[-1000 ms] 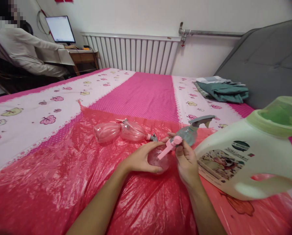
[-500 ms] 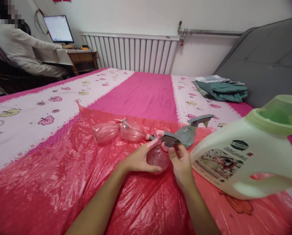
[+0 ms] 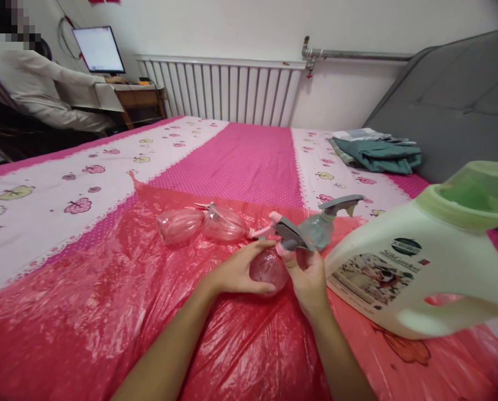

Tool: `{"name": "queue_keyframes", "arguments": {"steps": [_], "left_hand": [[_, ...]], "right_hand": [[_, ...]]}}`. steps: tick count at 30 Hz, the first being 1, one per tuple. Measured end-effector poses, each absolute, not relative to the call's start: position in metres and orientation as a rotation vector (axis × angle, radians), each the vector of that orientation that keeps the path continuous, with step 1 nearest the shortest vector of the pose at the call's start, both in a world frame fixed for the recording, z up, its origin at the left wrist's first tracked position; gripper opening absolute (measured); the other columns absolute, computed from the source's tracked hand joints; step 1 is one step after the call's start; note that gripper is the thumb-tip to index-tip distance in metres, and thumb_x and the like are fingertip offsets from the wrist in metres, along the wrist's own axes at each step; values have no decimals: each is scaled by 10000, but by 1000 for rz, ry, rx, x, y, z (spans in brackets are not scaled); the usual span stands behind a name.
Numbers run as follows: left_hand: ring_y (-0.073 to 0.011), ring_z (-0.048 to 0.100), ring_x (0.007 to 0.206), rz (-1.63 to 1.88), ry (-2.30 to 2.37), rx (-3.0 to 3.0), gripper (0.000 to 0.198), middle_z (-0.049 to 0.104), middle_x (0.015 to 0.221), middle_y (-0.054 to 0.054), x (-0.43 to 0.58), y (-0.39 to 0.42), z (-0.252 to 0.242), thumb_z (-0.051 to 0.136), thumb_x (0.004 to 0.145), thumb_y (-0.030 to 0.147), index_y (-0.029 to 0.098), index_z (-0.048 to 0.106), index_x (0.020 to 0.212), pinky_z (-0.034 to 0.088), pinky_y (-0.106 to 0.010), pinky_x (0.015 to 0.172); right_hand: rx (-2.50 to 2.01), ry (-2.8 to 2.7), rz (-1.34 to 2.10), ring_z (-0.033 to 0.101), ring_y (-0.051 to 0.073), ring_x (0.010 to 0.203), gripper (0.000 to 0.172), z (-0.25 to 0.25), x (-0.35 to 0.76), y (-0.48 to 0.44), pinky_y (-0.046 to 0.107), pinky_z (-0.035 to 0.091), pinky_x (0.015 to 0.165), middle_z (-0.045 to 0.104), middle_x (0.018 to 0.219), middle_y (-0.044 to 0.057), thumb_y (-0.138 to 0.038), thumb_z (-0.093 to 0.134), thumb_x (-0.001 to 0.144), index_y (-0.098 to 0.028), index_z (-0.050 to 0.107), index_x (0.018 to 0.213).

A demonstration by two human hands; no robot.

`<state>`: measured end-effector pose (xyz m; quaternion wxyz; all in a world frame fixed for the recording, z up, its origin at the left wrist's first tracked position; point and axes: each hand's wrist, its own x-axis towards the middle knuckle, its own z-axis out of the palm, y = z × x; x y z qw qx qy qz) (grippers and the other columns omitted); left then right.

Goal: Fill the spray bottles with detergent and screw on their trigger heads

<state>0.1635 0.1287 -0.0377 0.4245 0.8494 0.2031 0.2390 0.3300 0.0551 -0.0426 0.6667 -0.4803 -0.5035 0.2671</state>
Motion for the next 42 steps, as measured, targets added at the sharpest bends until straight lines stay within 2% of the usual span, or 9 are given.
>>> {"name": "queue_keyframes", "arguments": {"steps": [4,9,13,20,23,28,31,36,42], "left_hand": [[-372,386,1451,588,528,2134,971,373,1597,-154,163,128,-35,830,701,463,221,380,1528,305,-505,1205],[-379,396,1445,548,557,2137,991,343,1613,-155,163,128,-34,824,703,476,216,362,1540,318,-506,1198],[-384,383,1450,576,554,2139,975,376,1594,-156,163,129,-37,835,691,456,224,384,1524,310,-519,1200],[-364,479,1373,545,547,2155,933,470,1522,-158,164,129,-38,822,704,477,205,397,1489,383,-507,1153],[-364,494,1360,541,544,2148,921,484,1510,-147,164,130,-38,826,701,474,230,402,1481,392,-522,1142],[-375,417,1428,552,539,2141,967,402,1574,-163,162,134,-42,816,723,482,225,336,1521,336,-548,1182],[-379,408,1436,553,539,2147,973,399,1576,-171,162,134,-42,821,719,478,215,340,1523,329,-553,1187],[-371,452,1407,581,496,2140,964,431,1559,-158,164,132,-39,836,706,432,232,358,1518,369,-548,1163],[-358,428,1428,569,469,2142,955,403,1580,-146,163,132,-38,816,737,437,250,325,1534,353,-537,1175]], "right_hand": [[-1113,-1145,603,595,194,1021,425,-47,332,54,318,460,940,622,1072,80,-568,626,922,-162,622,1046],[-1158,-1160,602,575,209,1076,406,-49,334,53,335,421,984,611,1094,80,-548,632,926,-161,640,1050],[-1157,-1148,589,577,196,1051,425,-48,332,54,323,428,966,615,1092,79,-543,654,911,-157,611,1083],[-1126,-1102,570,580,143,911,421,-45,329,57,255,458,848,608,957,25,-490,761,832,-173,540,1000],[-1116,-1094,568,589,146,962,439,-46,330,56,244,464,855,614,1011,28,-483,781,815,-181,552,1037],[-1069,-1145,607,566,170,1131,387,-47,331,52,283,448,995,604,1167,55,-544,560,978,-204,609,1157],[-1063,-1150,631,578,171,1112,362,-49,332,51,290,458,994,613,1145,56,-523,510,1012,-211,632,1150],[-1099,-1157,633,581,180,1097,354,-48,335,52,302,439,1011,612,1141,64,-513,591,972,-200,638,1129],[-1087,-1136,651,582,189,1095,412,-45,334,54,313,458,971,605,1135,55,-434,744,857,-199,549,1133]]}}
